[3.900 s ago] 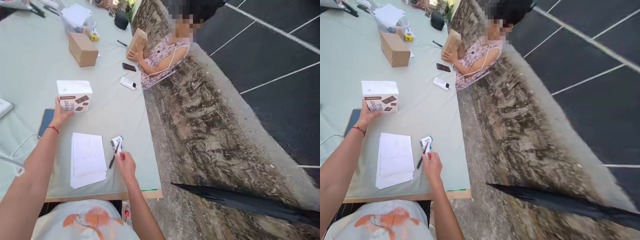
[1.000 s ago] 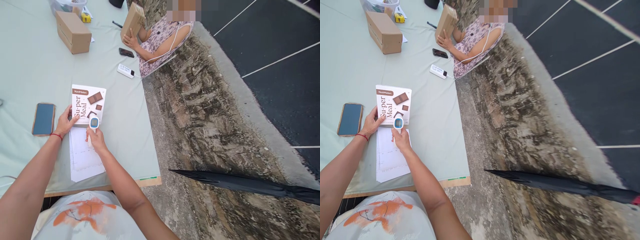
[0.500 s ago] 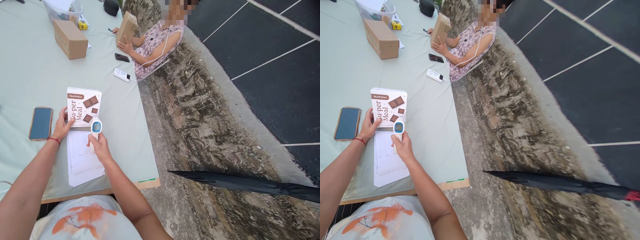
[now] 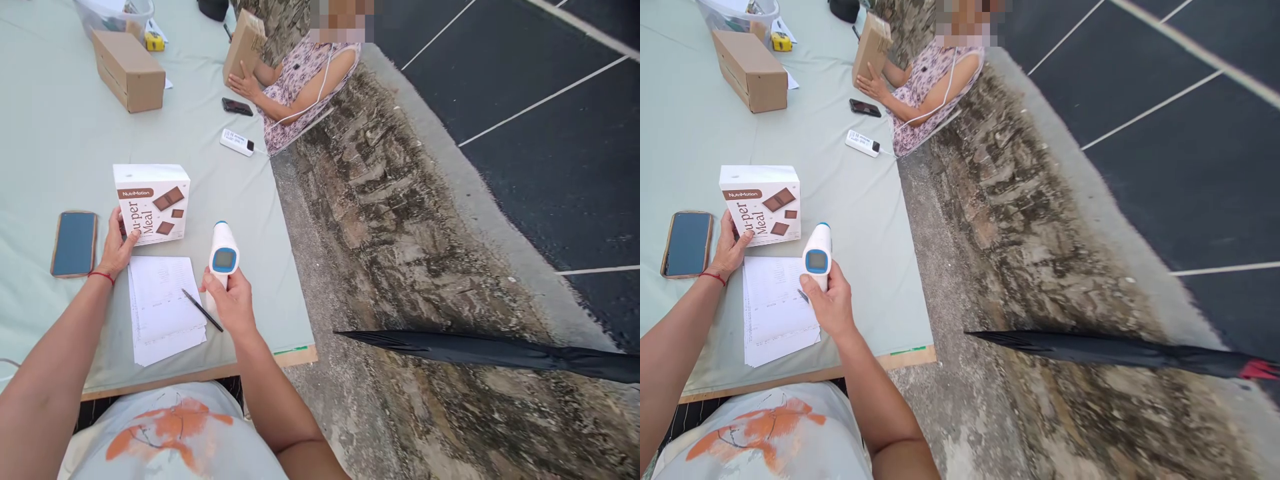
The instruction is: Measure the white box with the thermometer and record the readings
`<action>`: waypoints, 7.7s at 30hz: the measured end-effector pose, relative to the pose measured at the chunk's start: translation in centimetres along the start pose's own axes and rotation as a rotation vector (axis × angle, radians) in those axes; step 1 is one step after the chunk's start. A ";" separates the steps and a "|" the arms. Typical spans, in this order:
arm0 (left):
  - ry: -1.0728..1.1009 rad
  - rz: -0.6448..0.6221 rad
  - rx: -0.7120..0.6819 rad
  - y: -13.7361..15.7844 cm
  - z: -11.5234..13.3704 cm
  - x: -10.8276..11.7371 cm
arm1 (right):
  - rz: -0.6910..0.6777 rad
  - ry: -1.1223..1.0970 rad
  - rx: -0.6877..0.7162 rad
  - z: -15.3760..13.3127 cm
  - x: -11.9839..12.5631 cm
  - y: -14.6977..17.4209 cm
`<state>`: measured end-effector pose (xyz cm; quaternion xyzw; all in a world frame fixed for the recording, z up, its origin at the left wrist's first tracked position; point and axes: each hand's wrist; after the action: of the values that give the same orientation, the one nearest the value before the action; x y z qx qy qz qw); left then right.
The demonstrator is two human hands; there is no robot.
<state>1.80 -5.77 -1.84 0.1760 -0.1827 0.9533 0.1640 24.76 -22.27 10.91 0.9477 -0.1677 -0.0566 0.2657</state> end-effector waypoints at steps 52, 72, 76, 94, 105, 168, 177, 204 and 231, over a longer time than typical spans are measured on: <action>-0.484 -0.878 -0.201 9.2 6.9 4.6 | -0.019 1.009 -0.149 6.5 -2.8 -8.7; -0.624 -0.690 -0.160 9.7 8.7 -2.2 | 0.052 0.579 0.295 6.3 1.8 -4.0; -0.736 -0.713 -0.087 9.0 10.3 -4.0 | -0.065 0.255 0.324 6.0 1.4 -3.0; -0.839 -0.716 -0.005 8.5 11.5 -6.8 | 0.015 0.128 0.245 6.9 -1.0 -3.5; -0.707 -0.812 -0.101 9.7 9.6 -3.9 | -0.077 0.102 -0.003 9.2 -7.4 -8.2; -0.796 -0.638 -0.184 11.3 9.4 -2.4 | -0.041 0.443 0.156 11.0 -7.6 -8.4; -0.735 -0.652 -0.124 11.3 9.6 -2.3 | -0.050 0.465 0.154 11.1 -7.5 -8.5; -0.738 -0.630 -0.138 11.3 9.4 -2.4 | -0.010 0.365 0.110 11.1 -7.7 -8.5; -0.730 -0.644 -0.119 11.2 9.4 -2.4 | 0.002 0.347 0.116 10.9 -7.8 -8.4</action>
<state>2.28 -20.07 2.19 0.5364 -0.2188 0.7182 0.3855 17.73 -18.10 -2.60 0.9567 -0.1233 0.1179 0.2358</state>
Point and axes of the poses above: each hand's wrist, its own y-axis away from the middle knuckle, its own x-axis out of the back of the hand, z = x × y, and after that the axes turned 13 degrees about -x, right-handed
